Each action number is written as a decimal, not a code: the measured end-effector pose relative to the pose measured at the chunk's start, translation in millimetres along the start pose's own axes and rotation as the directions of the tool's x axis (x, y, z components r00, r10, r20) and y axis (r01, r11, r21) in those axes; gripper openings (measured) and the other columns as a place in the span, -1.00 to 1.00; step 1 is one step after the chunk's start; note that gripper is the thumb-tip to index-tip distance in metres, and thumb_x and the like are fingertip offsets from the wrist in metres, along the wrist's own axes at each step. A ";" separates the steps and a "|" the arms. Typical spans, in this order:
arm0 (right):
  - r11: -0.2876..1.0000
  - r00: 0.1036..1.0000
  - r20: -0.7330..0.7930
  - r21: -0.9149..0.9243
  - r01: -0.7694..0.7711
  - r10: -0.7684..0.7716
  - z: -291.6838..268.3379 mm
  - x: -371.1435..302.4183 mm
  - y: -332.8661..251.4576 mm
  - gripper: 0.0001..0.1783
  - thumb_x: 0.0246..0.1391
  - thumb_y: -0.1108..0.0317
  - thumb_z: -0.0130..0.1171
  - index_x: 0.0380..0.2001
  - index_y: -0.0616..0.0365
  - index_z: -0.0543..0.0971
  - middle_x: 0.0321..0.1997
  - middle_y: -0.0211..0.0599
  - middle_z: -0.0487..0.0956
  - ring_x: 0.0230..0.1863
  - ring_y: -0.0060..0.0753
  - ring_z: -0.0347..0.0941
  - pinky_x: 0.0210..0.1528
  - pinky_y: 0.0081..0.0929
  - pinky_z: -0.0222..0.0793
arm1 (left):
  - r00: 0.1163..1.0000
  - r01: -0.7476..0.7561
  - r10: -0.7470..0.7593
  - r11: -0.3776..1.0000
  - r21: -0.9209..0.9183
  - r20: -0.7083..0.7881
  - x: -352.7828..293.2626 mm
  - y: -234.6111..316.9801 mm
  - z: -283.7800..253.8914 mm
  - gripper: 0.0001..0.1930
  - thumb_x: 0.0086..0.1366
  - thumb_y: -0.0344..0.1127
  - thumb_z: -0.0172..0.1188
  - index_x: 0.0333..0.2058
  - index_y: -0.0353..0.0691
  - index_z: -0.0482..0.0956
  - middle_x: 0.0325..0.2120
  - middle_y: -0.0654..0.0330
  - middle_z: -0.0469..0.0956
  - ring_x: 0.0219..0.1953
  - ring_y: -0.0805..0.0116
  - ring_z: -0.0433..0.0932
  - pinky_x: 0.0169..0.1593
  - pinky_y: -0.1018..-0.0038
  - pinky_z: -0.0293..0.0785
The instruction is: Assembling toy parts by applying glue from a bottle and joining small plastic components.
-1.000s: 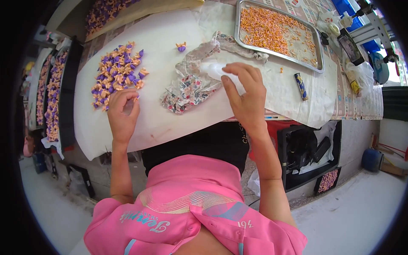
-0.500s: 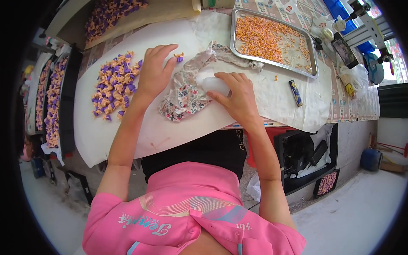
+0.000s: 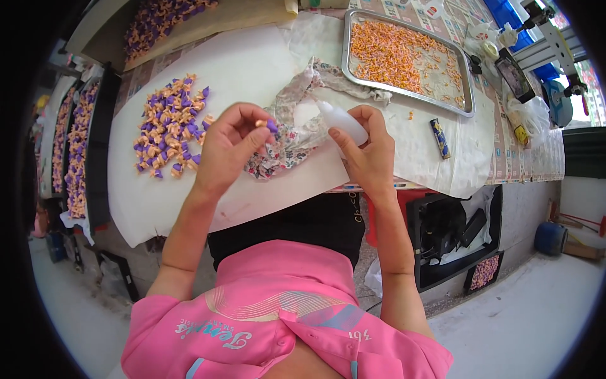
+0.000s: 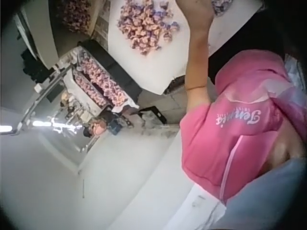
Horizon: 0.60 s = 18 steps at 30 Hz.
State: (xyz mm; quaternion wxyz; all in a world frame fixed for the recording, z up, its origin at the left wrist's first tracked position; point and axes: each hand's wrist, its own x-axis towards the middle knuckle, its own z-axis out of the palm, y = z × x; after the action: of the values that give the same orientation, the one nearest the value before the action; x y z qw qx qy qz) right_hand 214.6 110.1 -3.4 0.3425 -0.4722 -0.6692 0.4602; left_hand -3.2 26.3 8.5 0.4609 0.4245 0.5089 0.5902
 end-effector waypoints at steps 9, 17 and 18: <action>0.955 0.986 -0.115 0.257 0.148 -0.121 -7.9 -42.5 -19.6 -0.59 -0.11 0.47 0.43 -0.19 0.24 0.48 -0.23 -0.36 0.52 -0.23 -0.56 0.46 -0.25 -0.59 0.42 | 0.993 0.076 -0.093 0.969 -0.233 -0.066 -47.1 -23.5 20.5 -0.78 0.25 -0.54 0.18 -0.12 -0.36 0.44 -0.23 0.18 0.52 -0.24 0.49 0.54 -0.11 0.56 0.52; 0.941 0.938 -0.110 0.043 0.334 -0.328 0.0 -64.3 -30.3 -0.62 -0.11 0.31 0.45 -0.27 0.24 0.53 -0.34 -0.38 0.47 -0.35 -0.55 0.38 -0.33 -0.62 0.28 | 0.993 0.038 -0.060 0.978 -0.204 -0.101 -52.9 -38.2 24.9 -0.78 0.23 -0.57 0.19 -0.14 -0.38 0.46 -0.23 0.20 0.50 -0.21 0.53 0.51 -0.05 0.59 0.47; 0.925 0.919 -0.102 -0.025 0.379 -0.380 -0.1 -64.0 -29.8 -0.63 -0.12 0.34 0.46 -0.26 0.22 0.55 -0.36 -0.33 0.49 -0.39 -0.49 0.40 -0.39 -0.58 0.28 | 0.993 0.026 -0.051 0.975 -0.219 -0.108 -53.4 -38.9 25.6 -0.78 0.22 -0.57 0.19 -0.15 -0.39 0.46 -0.23 0.21 0.50 -0.20 0.53 0.50 -0.05 0.60 0.46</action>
State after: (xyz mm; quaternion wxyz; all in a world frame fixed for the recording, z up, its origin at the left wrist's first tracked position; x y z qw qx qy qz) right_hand 225.7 45.6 23.1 0.4586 -0.3578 -0.7303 0.3581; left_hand 37.4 -18.2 -28.7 0.4863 0.3275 0.4750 0.6562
